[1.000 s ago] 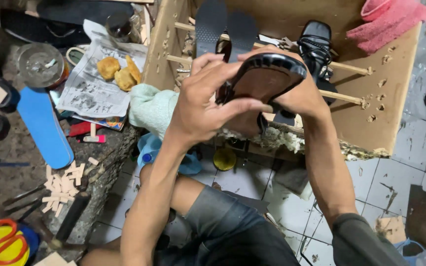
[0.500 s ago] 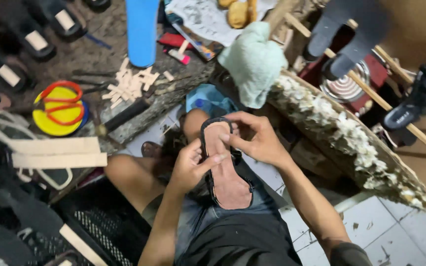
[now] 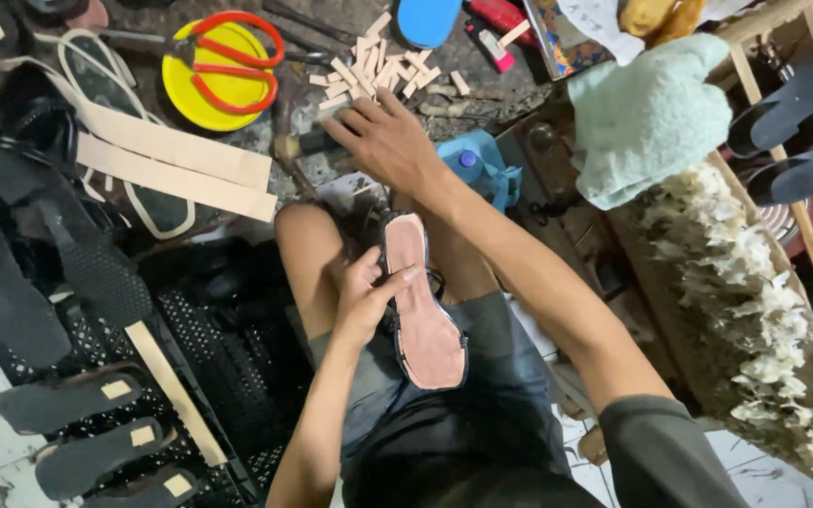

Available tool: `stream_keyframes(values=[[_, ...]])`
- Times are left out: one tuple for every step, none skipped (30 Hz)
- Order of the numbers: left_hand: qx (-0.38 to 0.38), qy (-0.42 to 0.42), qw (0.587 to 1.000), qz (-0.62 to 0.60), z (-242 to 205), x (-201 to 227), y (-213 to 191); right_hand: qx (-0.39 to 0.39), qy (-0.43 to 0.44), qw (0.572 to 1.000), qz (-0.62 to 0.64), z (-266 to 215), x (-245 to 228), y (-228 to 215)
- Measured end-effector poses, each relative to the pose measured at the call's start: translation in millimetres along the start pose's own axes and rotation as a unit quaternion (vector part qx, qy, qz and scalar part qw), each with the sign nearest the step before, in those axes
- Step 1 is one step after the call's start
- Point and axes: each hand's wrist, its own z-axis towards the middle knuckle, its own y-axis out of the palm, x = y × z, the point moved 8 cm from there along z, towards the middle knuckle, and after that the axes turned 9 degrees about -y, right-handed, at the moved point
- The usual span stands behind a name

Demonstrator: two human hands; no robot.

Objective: Assembling sandals by hammering the edges, fitting the soles, and adjusting the straps.

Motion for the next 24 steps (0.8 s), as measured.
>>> stream_keyframes(values=[[0.004, -0.002, 1.000, 0.000, -1.7, 1.9, -2.3, 0.014, -0.032, 0.999, -0.037, 4.2, -5.0, 8.1], [0.009, -0.005, 1.000, -0.005, -1.1, 2.3, -4.3, 0.011, -0.036, 0.999, -0.032, 3.7, -3.5, 11.3], [0.005, -0.025, 1.000, -0.012, -0.6, 0.0, -4.8, -0.005, -0.046, 0.999, 0.000, 3.3, -3.0, 16.8], [0.002, -0.044, 0.999, -0.019, 0.7, -1.4, -5.0, -0.020, -0.057, 0.998, 0.030, 3.1, -1.9, 21.7], [0.006, -0.045, 0.999, -0.023, -9.7, 23.9, 2.6, -0.022, -0.061, 0.997, 0.034, 0.1, -4.9, 4.3], [-0.008, -0.038, 0.999, 0.038, -20.0, 50.7, 13.6, -0.029, -0.027, 0.993, 0.115, -2.8, -2.5, -10.3], [-0.022, -0.031, 0.994, 0.100, -30.1, 77.2, 24.4, -0.036, 0.008, 0.980, 0.195, -6.1, -0.2, -24.1], [-0.018, -0.033, 0.995, 0.094, -27.4, 70.9, 22.9, -0.040, 0.003, 0.979, 0.198, -18.6, -8.2, -39.5], [-0.029, -0.052, 0.996, 0.063, -24.5, 61.8, 23.5, -0.022, 0.090, 0.958, 0.273, -34.5, -2.2, -53.3], [-0.042, -0.072, 0.996, 0.034, -22.3, 52.6, 24.3, -0.005, 0.179, 0.922, 0.343, -53.6, 2.5, -65.9], [-0.041, -0.074, 0.996, 0.030, -23.9, 51.8, 24.4, -0.009, 0.178, 0.921, 0.345, -56.5, -10.8, -82.9], [-0.053, -0.086, 0.992, 0.071, -21.9, 50.9, 28.0, -0.004, 0.206, 0.905, 0.373, -61.4, -18.1, -98.5], [-0.065, -0.097, 0.987, 0.112, -19.7, 49.6, 32.2, 0.001, 0.234, 0.886, 0.401, -66.8, -25.3, -114.1], [-0.067, -0.100, 0.987, 0.111, -15.9, 49.2, 31.9, -0.002, 0.236, 0.885, 0.401, -74.1, -32.0, -118.3], [-0.067, -0.096, 0.979, 0.164, -11.9, 48.7, 32.1, -0.010, 0.282, 0.883, 0.375, -86.2, -33.1, -120.7], [-0.069, -0.092, 0.969, 0.218, -7.8, 47.7, 33.0, -0.020, 0.327, 0.879, 0.346, -99.2, -34.4, -124.1], [-0.072, -0.095, 0.969, 0.216, -9.5, 44.9, 34.2, -0.023, 0.331, 0.878, 0.345, -139.2, -44.8, -111.1], [-0.068, -0.096, 0.969, 0.217, -9.0, 43.7, 34.6, -0.040, 0.389, 0.849, 0.354, -186.3, -49.6, -92.8], [-0.064, -0.096, 0.969, 0.219, -8.9, 42.8, 34.9, -0.056, 0.446, 0.817, 0.361, -234.0, -55.7, -75.6], [-0.064, -0.099, 0.969, 0.218, -13.0, 50.7, 38.8, -0.058, 0.447, 0.816, 0.362, -229.1, -54.1, -76.4], [-0.066, -0.103, 0.969, 0.213, -17.7, 58.9, 42.8, -0.197, 0.264, 0.933, 0.143, -205.9, -66.4, -80.8], [-0.069, -0.102, 0.970, 0.210, -18.6, 70.1, 47.0, -0.310, 0.051, 0.945, -0.096, -190.9, -82.7, -74.5], [-0.071, -0.099, 0.970, 0.212, -18.0, 63.9, 45.4, -0.308, 0.053, 0.945, -0.100, -177.5, -84.5, -74.6], [-0.067, -0.110, 0.968, 0.214, -16.3, 56.2, 42.9, -0.234, 0.232, 0.941, 0.079, -171.1, -67.3, -78.1]])
